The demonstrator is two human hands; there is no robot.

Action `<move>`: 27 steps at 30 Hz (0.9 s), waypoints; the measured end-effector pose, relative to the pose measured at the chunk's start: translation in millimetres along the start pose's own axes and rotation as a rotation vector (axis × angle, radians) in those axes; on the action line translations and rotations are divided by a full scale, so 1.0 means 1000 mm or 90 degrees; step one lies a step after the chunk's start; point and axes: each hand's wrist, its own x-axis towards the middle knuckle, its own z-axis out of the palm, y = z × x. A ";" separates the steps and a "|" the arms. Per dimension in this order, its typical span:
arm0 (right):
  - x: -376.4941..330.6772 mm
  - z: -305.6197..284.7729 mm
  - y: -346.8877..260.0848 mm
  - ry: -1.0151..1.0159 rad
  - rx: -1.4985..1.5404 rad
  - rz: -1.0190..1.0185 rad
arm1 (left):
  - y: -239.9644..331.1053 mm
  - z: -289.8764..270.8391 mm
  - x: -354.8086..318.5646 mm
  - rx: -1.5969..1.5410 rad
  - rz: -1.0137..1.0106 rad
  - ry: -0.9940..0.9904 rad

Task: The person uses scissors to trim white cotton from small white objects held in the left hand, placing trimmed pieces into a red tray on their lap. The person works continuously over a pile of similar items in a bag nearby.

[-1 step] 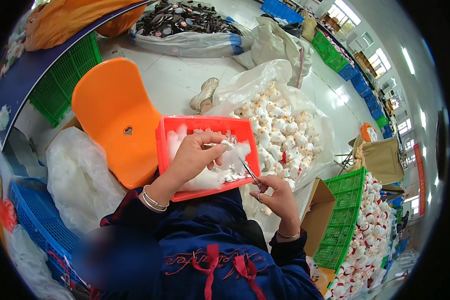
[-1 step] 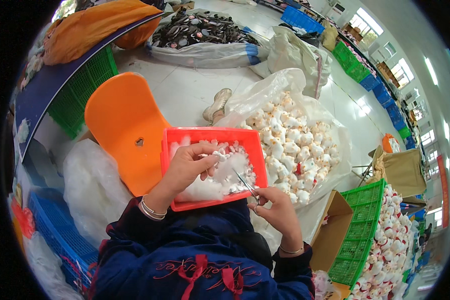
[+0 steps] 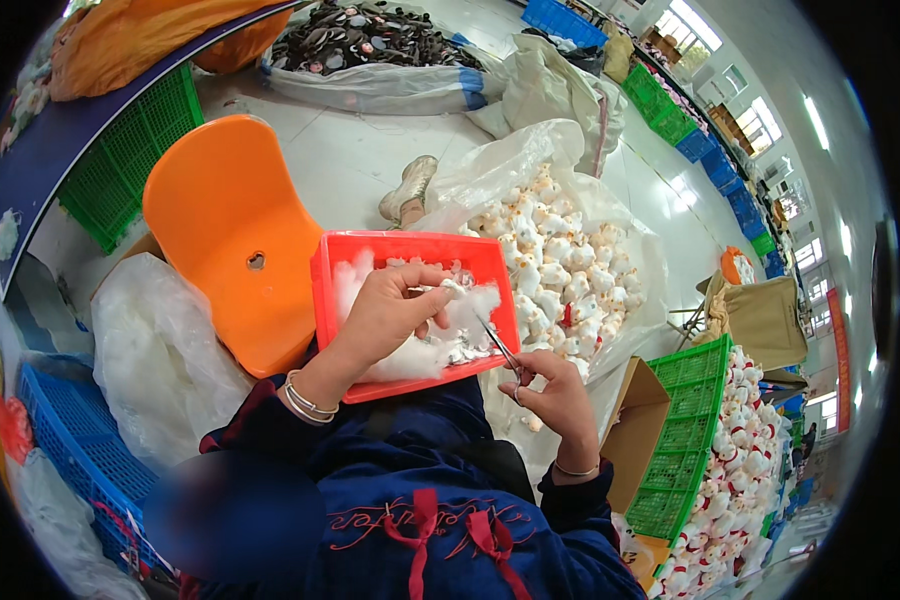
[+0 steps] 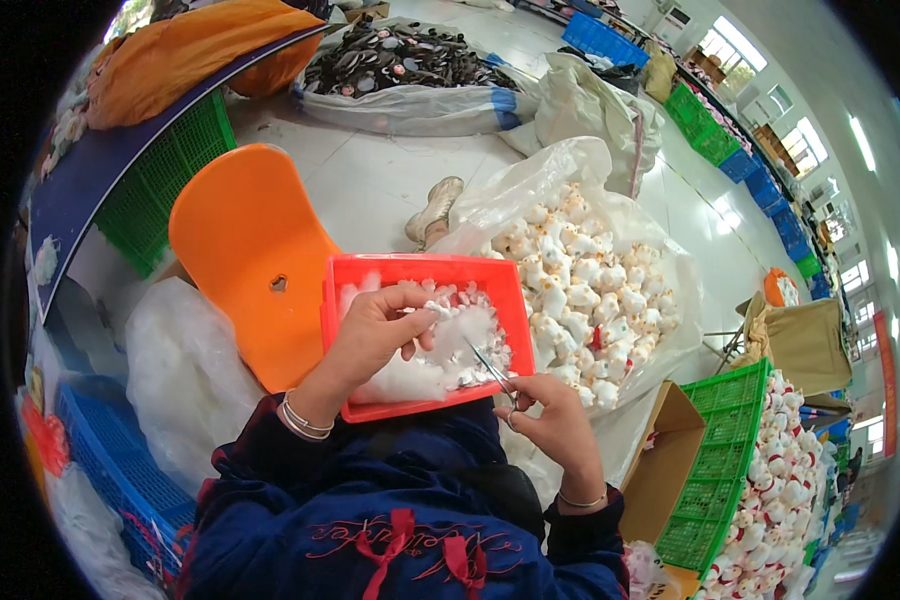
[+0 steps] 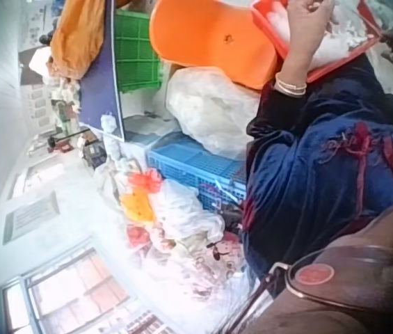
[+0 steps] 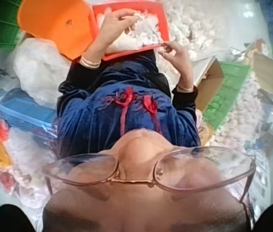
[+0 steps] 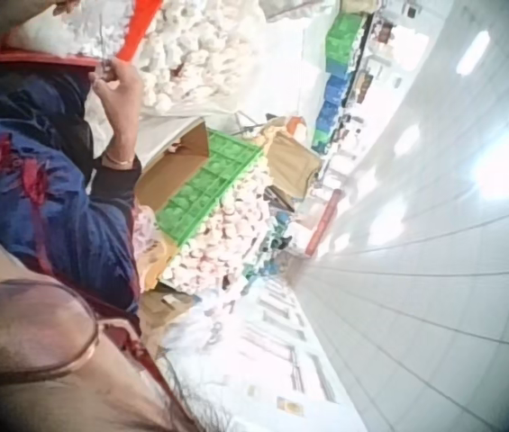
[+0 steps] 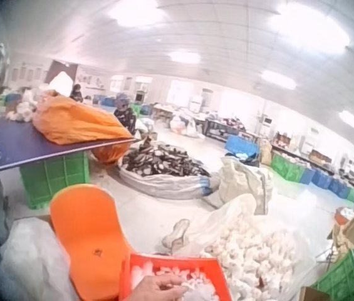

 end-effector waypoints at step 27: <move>0.027 0.002 -0.033 0.009 -0.311 -0.093 | -0.037 0.020 0.021 -0.243 -0.001 0.061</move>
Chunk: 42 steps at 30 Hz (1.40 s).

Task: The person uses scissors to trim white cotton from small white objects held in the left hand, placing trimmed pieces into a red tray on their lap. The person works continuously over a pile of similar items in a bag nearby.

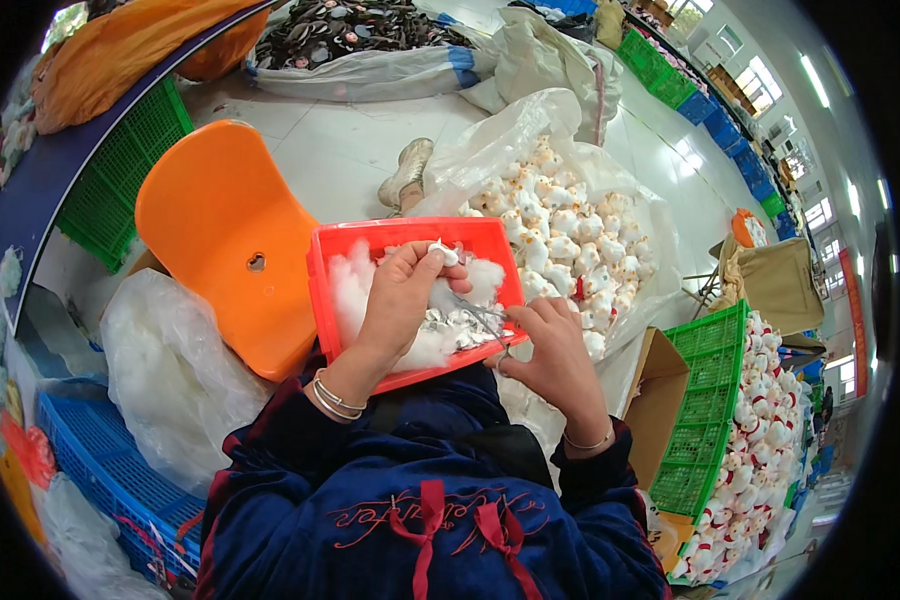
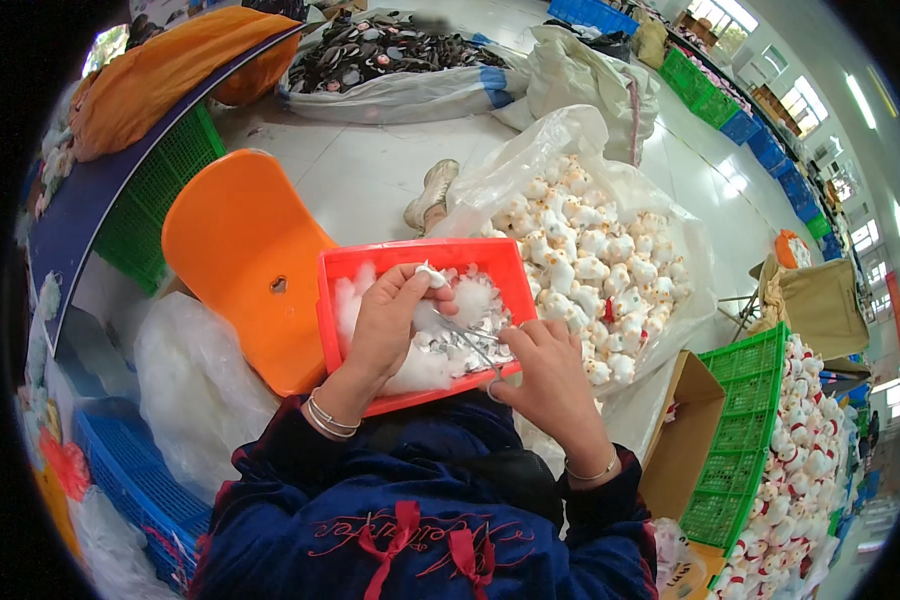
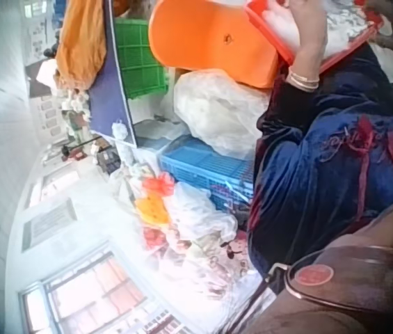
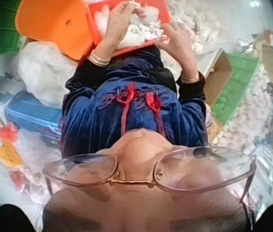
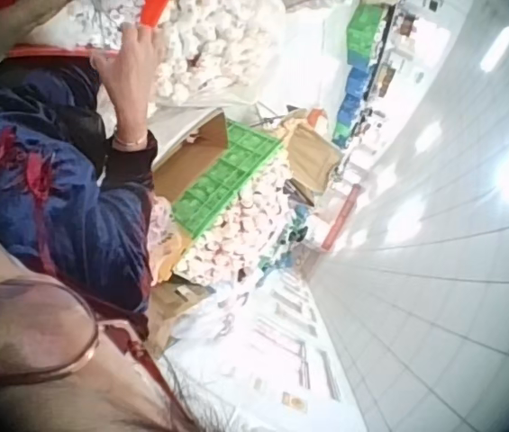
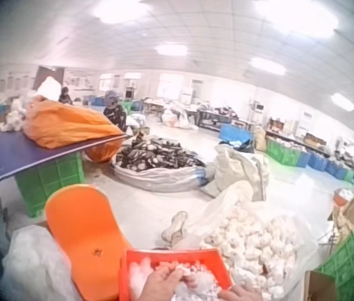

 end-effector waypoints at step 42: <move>0.003 -0.009 0.027 -0.029 0.082 0.004 | 0.025 -0.045 0.008 0.262 -0.013 -0.067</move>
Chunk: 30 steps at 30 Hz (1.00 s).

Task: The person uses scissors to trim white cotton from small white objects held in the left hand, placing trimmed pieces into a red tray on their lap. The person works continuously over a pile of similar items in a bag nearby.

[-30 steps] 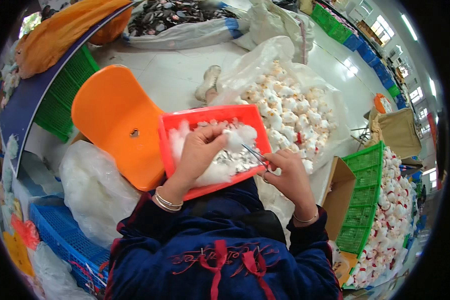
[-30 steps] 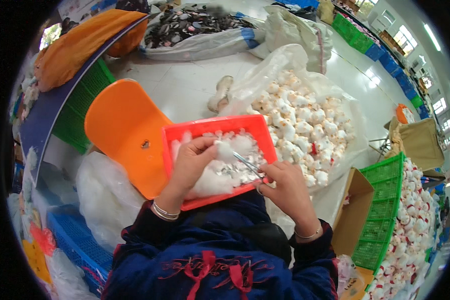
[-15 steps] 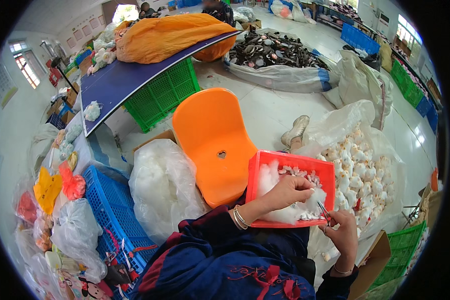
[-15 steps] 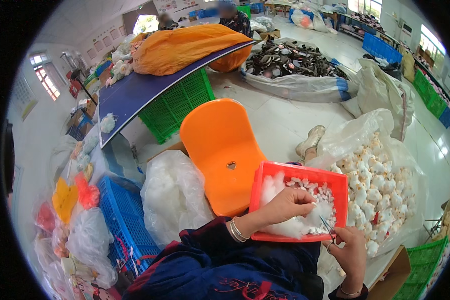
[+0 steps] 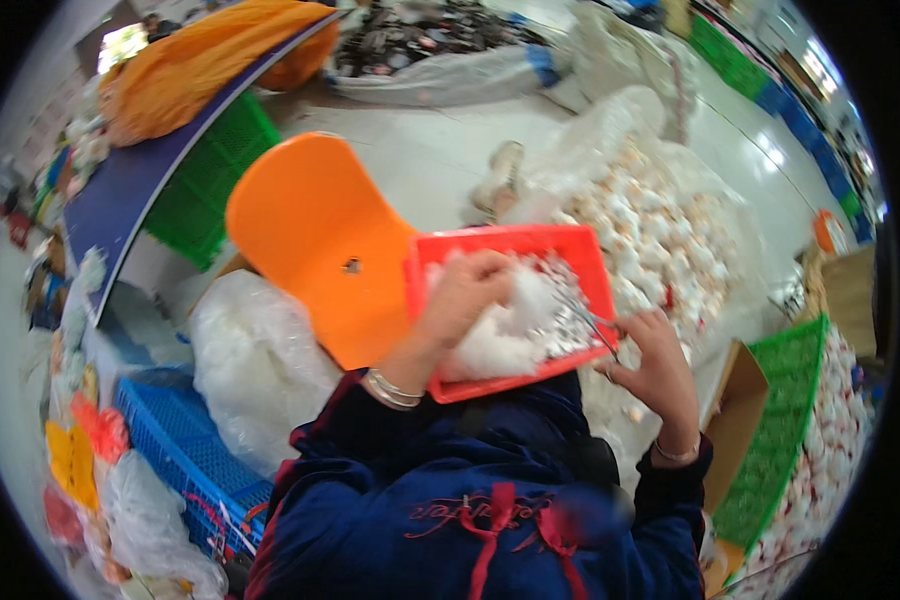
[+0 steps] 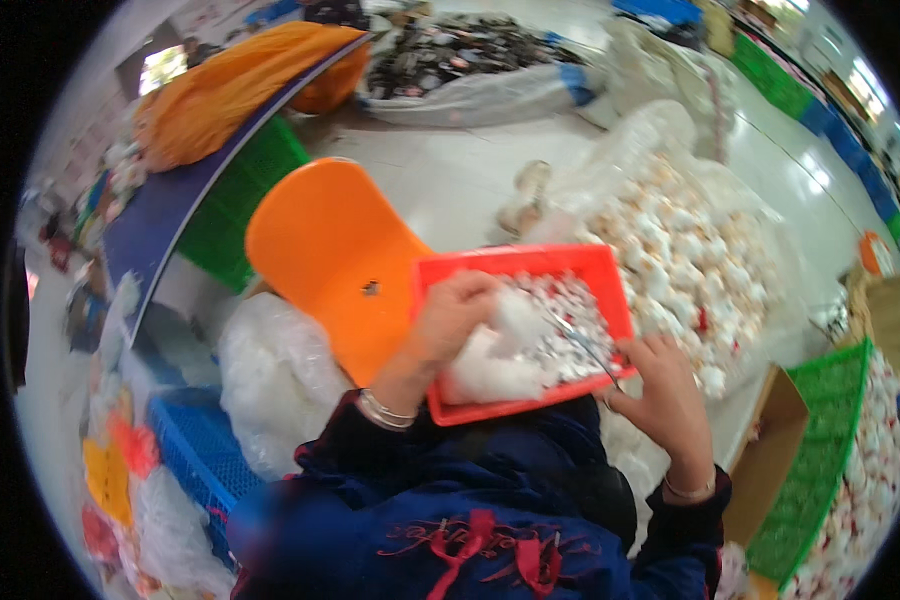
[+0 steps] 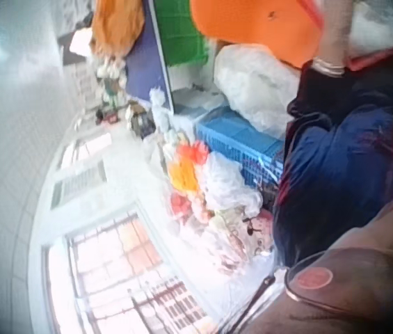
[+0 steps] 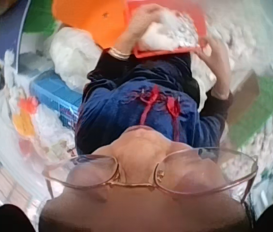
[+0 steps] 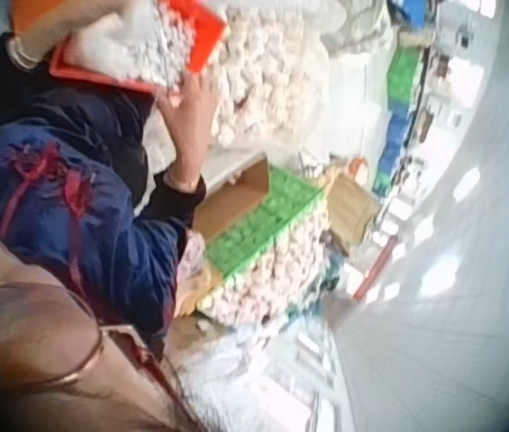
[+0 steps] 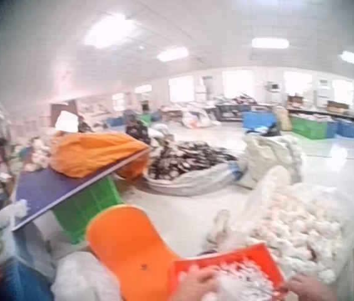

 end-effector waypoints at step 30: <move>0.017 -0.001 -0.009 0.010 -0.010 -0.039 | -0.009 -0.002 -0.003 -0.033 -0.060 -0.014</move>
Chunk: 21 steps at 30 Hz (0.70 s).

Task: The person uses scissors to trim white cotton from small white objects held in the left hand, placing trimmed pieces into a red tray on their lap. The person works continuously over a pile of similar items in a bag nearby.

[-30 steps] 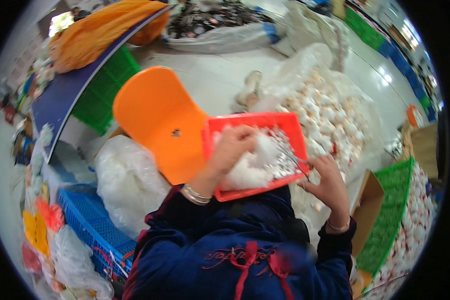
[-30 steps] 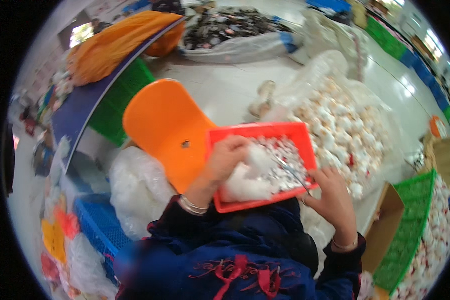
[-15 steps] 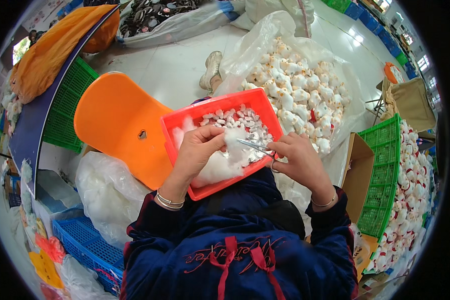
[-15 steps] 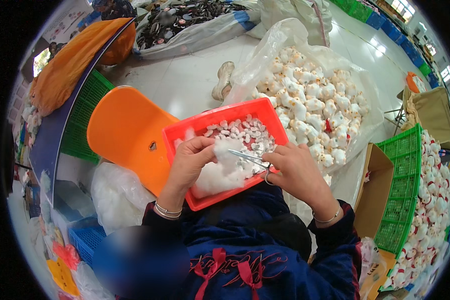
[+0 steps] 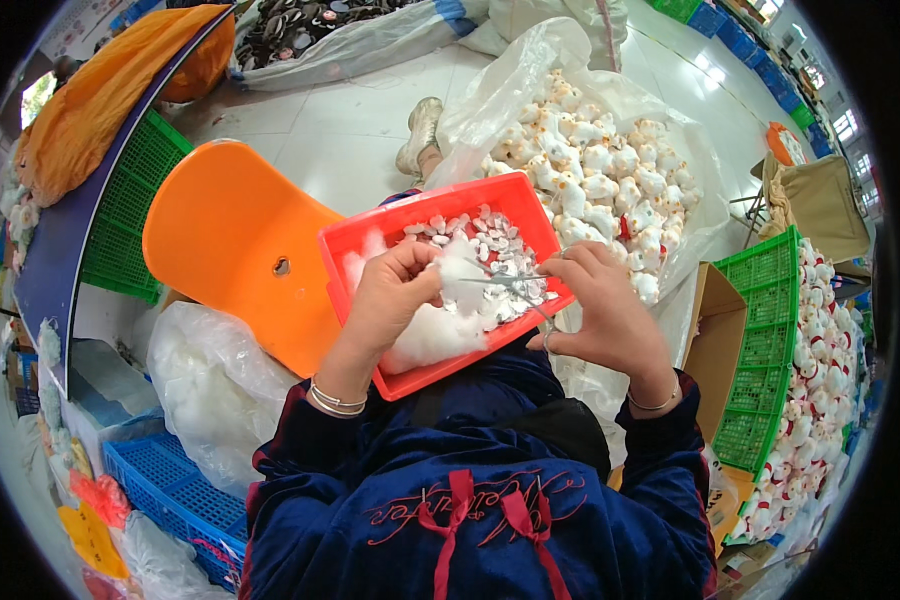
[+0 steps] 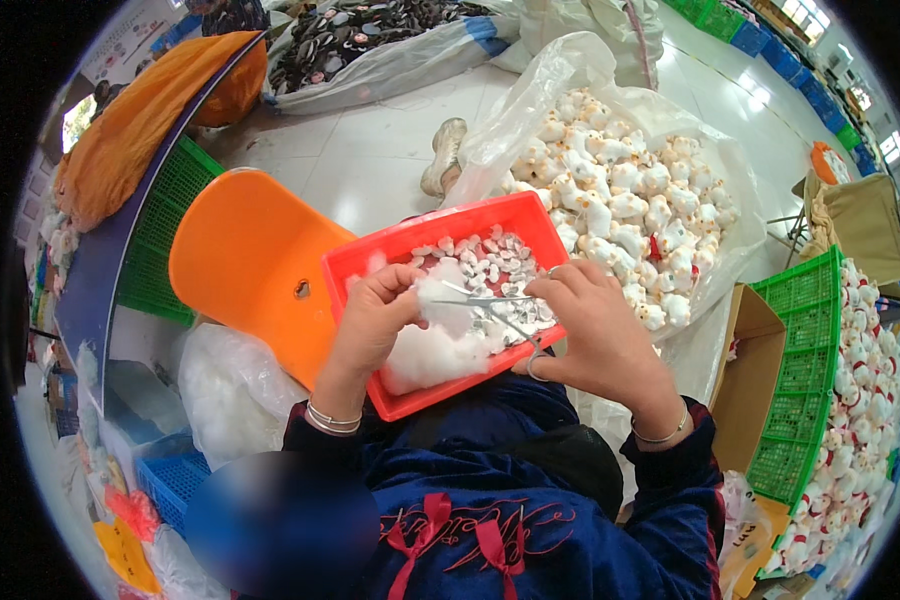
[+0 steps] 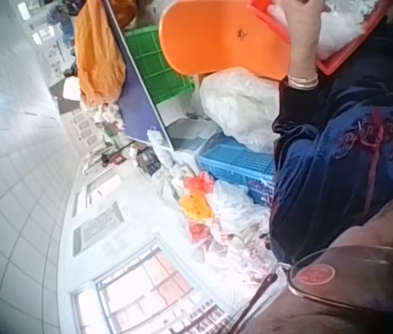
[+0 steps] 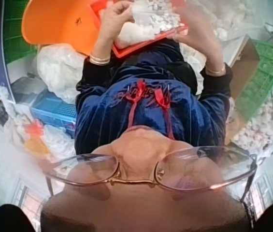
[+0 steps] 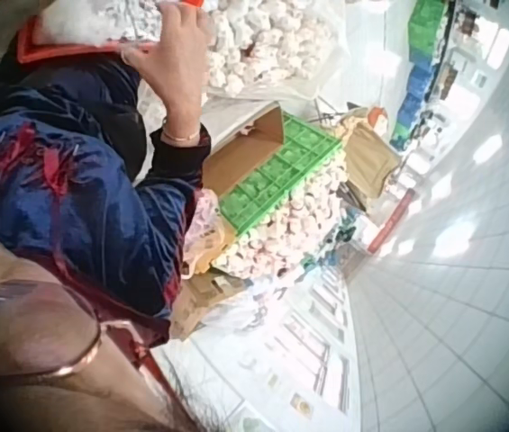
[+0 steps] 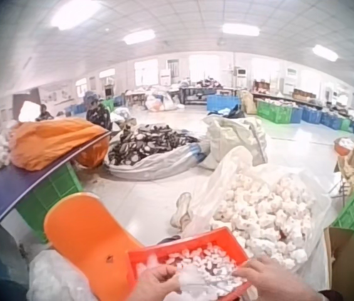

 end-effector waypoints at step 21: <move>-0.009 0.011 0.026 -0.112 0.012 0.073 | 0.007 -0.014 -0.003 -0.151 -0.059 0.049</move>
